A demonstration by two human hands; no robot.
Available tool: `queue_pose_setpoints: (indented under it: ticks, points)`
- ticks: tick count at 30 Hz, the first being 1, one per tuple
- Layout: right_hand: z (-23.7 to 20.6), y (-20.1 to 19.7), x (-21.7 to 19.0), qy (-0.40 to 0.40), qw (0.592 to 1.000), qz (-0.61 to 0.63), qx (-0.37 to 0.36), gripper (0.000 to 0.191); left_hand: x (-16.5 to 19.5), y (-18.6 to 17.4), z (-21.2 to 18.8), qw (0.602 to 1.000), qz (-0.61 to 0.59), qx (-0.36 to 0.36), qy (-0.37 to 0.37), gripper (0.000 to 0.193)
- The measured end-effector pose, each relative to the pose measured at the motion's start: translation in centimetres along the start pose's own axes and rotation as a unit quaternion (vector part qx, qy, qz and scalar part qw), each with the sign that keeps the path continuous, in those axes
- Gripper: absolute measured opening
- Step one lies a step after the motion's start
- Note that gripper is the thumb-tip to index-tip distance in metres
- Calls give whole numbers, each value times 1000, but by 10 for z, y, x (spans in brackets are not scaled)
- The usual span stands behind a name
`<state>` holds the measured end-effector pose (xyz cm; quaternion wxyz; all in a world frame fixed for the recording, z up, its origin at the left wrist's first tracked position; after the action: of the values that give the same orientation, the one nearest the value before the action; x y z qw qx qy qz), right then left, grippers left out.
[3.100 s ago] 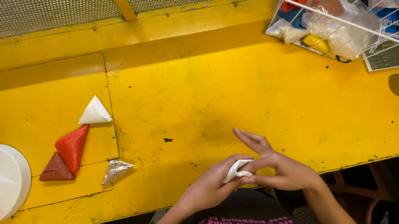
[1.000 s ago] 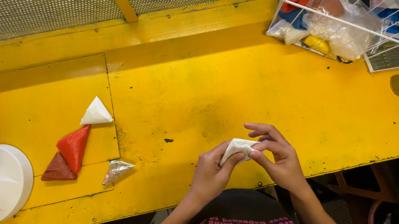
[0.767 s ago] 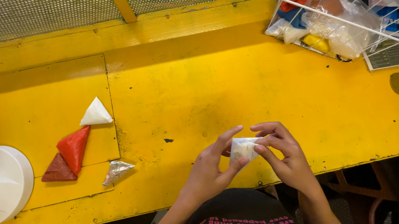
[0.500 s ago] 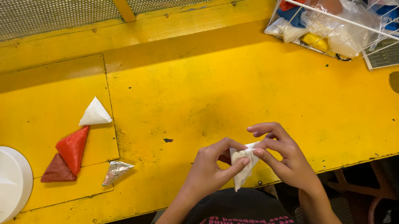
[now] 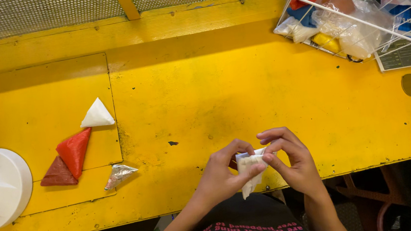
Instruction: The person unfolds a white plastic bag on a yellow table, then folds it into a narrow strip and rolls it into a compact bundle. The person smooths the bag repeatedly during folding and rolling.
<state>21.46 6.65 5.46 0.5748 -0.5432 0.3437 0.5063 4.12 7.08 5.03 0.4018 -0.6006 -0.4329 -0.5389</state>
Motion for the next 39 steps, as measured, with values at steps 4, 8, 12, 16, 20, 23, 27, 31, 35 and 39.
queue_pose_setpoints:
  ticks: [4, 8, 12, 16, 20, 23, 27, 31, 35, 39]
  points:
    - [0, -2, 0, -11, 999, -42, 6, 11, -2, 0, 3, 999, 38, 18, 15, 29]
    - [-2, -1, 0, -48, 996, -76, 5, 13, -2, 1, 1, 997, 67, 20, 29, 26]
    - [-6, -3, 14, -7, 999, 47, 12, 10, -1, -1, 0, 996, 75, 31, 27, 22]
    - [-18, -2, 47, 144, 966, 215, 14, 28, 0, -5, 2, 997, -18, 50, 55, 20]
    - [-23, -2, 64, 155, 967, 200, 14, 23, -3, 2, 2, 996, 23, 2, 84, 23]
    - [-26, 1, 67, 164, 969, 185, 2, 23, -10, 8, -1, 995, 26, -29, 89, 24]
    - [-24, 8, 63, 168, 970, 173, 3, 23, -20, 11, -2, 994, -1, -42, 97, 23]
    - [-23, 4, 61, 169, 964, 197, 54, 27, -32, 16, -1, 995, -58, -51, 65, 22]
    - [-23, 0, 58, 121, 961, 247, 37, 16, -33, 16, -3, 985, -111, -105, 81, 23]
    - [-25, 0, 49, 50, 956, 289, 10, 5, -37, 24, -4, 973, -170, -144, 55, 28]
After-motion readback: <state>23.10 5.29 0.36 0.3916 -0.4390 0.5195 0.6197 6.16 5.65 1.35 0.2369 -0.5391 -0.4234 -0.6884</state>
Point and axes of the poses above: each hand's wrist, its own z-axis towards the middle knuckle, its own y-axis out of the palm, x = y × z, the point moved 7 cm from there along z, towards the middle knuckle, and after that the axes turned 4 degrees about x, right-handed, at the moved point
